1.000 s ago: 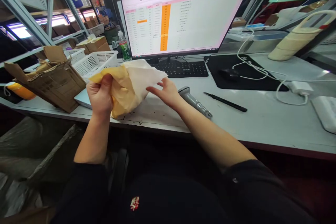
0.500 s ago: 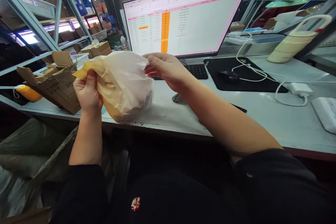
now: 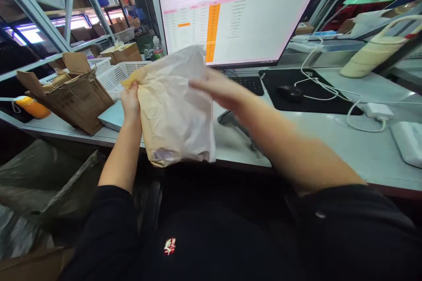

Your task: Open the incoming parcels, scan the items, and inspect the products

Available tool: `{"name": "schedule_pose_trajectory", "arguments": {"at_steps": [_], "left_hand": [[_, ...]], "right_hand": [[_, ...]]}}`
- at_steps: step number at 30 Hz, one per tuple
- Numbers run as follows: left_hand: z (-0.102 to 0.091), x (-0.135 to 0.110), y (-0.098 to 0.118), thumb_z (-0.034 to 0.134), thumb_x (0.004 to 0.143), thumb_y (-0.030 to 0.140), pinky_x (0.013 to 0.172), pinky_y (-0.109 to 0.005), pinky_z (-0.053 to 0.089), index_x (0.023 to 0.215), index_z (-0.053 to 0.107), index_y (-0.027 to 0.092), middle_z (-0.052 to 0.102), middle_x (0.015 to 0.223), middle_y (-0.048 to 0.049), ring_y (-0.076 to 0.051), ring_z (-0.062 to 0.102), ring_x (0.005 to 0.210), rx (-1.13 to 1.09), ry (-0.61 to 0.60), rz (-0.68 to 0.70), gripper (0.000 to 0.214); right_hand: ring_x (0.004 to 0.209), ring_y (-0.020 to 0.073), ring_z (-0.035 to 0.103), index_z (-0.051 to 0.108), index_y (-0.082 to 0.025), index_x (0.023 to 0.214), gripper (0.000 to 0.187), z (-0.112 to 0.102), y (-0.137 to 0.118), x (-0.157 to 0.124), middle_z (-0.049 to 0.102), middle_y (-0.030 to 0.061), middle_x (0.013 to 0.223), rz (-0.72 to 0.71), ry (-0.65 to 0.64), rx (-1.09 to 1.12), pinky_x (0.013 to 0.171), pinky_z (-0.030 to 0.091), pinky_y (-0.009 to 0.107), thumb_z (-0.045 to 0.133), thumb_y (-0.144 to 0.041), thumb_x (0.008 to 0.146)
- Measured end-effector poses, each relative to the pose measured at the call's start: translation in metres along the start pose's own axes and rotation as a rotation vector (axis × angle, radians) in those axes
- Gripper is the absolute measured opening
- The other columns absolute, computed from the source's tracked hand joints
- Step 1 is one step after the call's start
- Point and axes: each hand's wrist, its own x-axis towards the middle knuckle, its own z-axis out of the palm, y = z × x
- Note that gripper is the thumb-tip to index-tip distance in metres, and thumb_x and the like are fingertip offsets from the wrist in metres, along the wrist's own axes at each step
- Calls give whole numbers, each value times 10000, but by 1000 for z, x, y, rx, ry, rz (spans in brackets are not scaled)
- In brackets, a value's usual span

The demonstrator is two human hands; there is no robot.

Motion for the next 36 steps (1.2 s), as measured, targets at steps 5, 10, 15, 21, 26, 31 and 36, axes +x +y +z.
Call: {"name": "schedule_pose_trajectory", "arguments": {"at_steps": [5, 10, 15, 21, 26, 31, 36], "left_hand": [[-11, -23, -47, 667, 959, 416, 1053, -341, 577, 1015, 671, 155, 787, 1105, -115, -207, 733, 1164, 35, 146, -303, 267], [-16, -89, -46, 710, 847, 714, 1034, -404, 605, 1203, 702, 185, 766, 1237, -146, -270, 736, 1184, -23, -338, -562, 638], [-2, -139, -47, 991, 592, 421, 1056, -441, 609, 1203, 721, 160, 753, 1286, -160, -334, 733, 1184, -74, -344, -587, 716], [3, -153, -47, 606, 1001, 244, 1103, -347, 587, 1391, 603, 170, 665, 1457, -119, -230, 667, 1326, -134, 180, -423, 397], [3, -164, -51, 529, 1066, 322, 1134, -302, 562, 1501, 523, 216, 598, 1543, -80, -202, 608, 1401, -48, 250, -250, 448], [0, -168, -56, 634, 998, 531, 1146, -359, 560, 1410, 606, 233, 684, 1425, -88, -239, 634, 1371, 42, 213, -137, 509], [-2, -169, -54, 683, 967, 391, 1173, -383, 538, 1377, 600, 229, 700, 1393, -86, -239, 636, 1368, -20, 222, -158, 449]], "right_hand": [[718, 183, 648, 671, -176, 816, 145, 3, 90, 2, 705, 26, 761, 270, 154, -18, 738, 602, 350, 739, -303, 833], [915, 198, 682, 688, -173, 976, 146, -11, 105, 50, 723, 42, 929, 87, 406, -36, 893, 571, 361, 594, -273, 928], [1033, 257, 695, 700, -139, 1232, 342, -33, 95, 52, 757, 104, 1077, 42, 311, -389, 999, 541, 452, 587, -220, 920], [1173, 394, 662, 441, -163, 1613, 870, -90, 75, -49, 610, 278, 1458, 188, 173, -874, 1081, 435, 577, 812, -300, 838], [625, 218, 660, 577, -224, 1350, 528, -98, 95, -100, 739, 233, 1200, 678, 94, -328, 563, 543, 393, 737, -343, 860], [482, 132, 581, 584, -231, 1200, 457, -67, 86, -107, 779, 144, 1144, 686, 56, 106, 372, 473, 282, 763, -328, 790], [471, 140, 603, 599, -257, 1191, 449, -18, 45, -126, 782, 100, 1103, 530, -172, 306, 373, 477, 284, 783, -406, 809]]}}
